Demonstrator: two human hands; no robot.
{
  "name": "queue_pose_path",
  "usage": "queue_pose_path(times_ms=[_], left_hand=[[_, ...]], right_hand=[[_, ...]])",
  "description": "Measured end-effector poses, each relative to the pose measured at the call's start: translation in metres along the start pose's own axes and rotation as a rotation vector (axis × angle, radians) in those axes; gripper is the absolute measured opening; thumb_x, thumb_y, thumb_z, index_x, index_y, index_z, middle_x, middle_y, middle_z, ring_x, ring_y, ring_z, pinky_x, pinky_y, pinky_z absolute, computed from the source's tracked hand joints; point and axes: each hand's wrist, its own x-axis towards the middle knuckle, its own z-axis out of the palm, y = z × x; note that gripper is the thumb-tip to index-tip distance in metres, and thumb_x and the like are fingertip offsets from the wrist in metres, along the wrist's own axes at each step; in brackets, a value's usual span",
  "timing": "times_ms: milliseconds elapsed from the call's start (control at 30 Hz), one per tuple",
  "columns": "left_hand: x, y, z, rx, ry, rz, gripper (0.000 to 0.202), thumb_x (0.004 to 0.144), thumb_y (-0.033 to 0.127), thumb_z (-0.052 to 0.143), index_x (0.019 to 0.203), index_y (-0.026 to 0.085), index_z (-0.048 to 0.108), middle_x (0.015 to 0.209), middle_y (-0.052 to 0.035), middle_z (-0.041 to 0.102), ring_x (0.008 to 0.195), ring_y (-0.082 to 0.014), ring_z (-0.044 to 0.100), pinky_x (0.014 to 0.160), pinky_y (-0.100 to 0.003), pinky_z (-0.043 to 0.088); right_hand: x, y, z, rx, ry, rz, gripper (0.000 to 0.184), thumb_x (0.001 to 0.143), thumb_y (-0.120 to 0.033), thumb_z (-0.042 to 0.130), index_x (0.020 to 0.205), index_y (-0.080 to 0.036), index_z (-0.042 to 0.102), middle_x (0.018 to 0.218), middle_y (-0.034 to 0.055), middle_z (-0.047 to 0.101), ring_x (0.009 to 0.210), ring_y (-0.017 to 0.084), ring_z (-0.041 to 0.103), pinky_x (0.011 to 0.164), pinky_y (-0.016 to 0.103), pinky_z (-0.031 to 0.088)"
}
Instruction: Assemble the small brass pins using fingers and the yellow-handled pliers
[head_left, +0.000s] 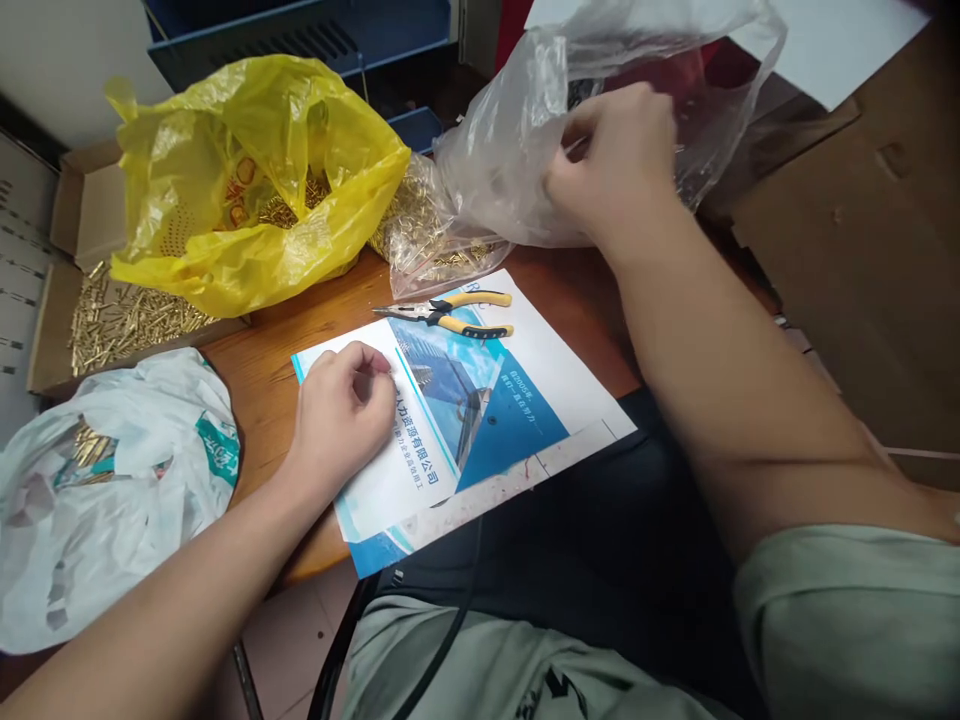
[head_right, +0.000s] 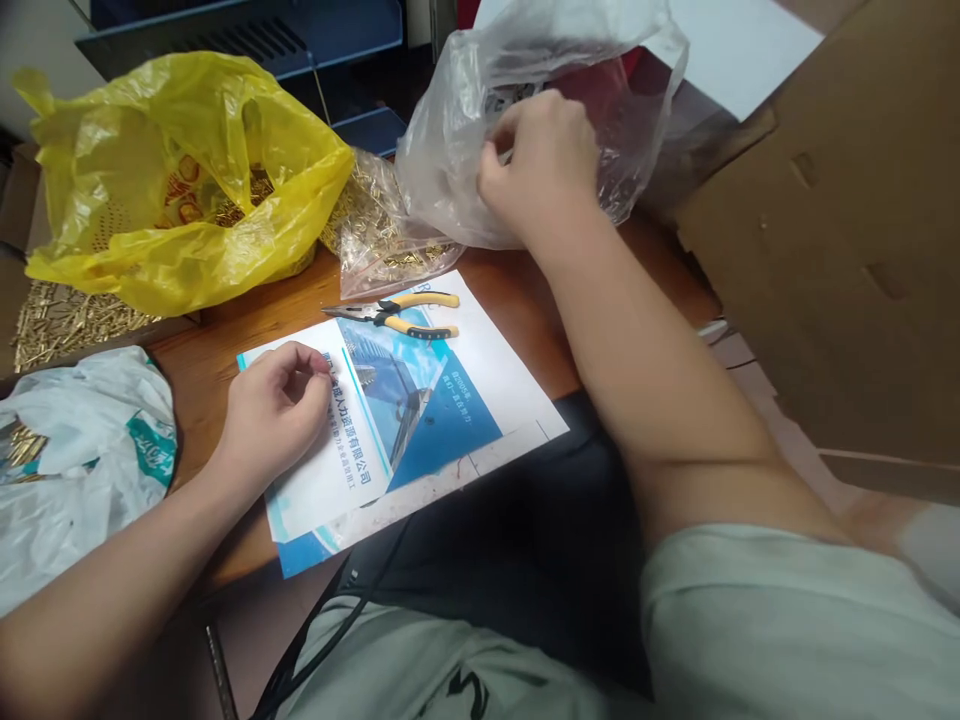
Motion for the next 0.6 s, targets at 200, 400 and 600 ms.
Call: queue_pose_path(times_ms=[200, 400, 600], left_hand=[[-0.001, -0.004, -0.001, -0.189, 0.042, -0.067, 0.011, 0.080, 0.020, 0.059, 0.090, 0.018, 0.062, 0.083, -0.0020, 0.068, 0.074, -0.0185, 0.063, 0.070, -0.032, 0.046], [-0.001, -0.003, -0.004, -0.254, 0.014, -0.079, 0.012, 0.085, 0.026, 0.060, 0.093, 0.018, 0.064, 0.085, -0.0032, 0.070, 0.078, -0.0186, 0.065, 0.073, -0.032, 0.048], [-0.002, -0.006, -0.007, -0.206, -0.003, -0.059, 0.024, 0.092, 0.031, 0.056, 0.103, 0.017, 0.072, 0.093, -0.0065, 0.073, 0.085, -0.0205, 0.066, 0.078, -0.035, 0.048]], right_hand=[[-0.051, -0.029, -0.048, 0.382, 0.098, -0.270, 0.023, 0.081, -0.014, 0.052, 0.081, -0.006, 0.074, 0.074, 0.0095, 0.070, 0.071, 0.018, 0.066, 0.063, 0.027, 0.045], [-0.084, -0.055, -0.007, 0.697, -0.407, -0.592, 0.013, 0.082, -0.013, 0.060, 0.076, -0.013, 0.071, 0.068, 0.0007, 0.067, 0.060, 0.010, 0.054, 0.057, 0.023, 0.037], [-0.101, -0.064, 0.044, 0.919, -0.404, -0.779, 0.023, 0.096, -0.023, 0.059, 0.088, -0.014, 0.079, 0.069, 0.0010, 0.067, 0.063, 0.009, 0.057, 0.060, 0.021, 0.039]])
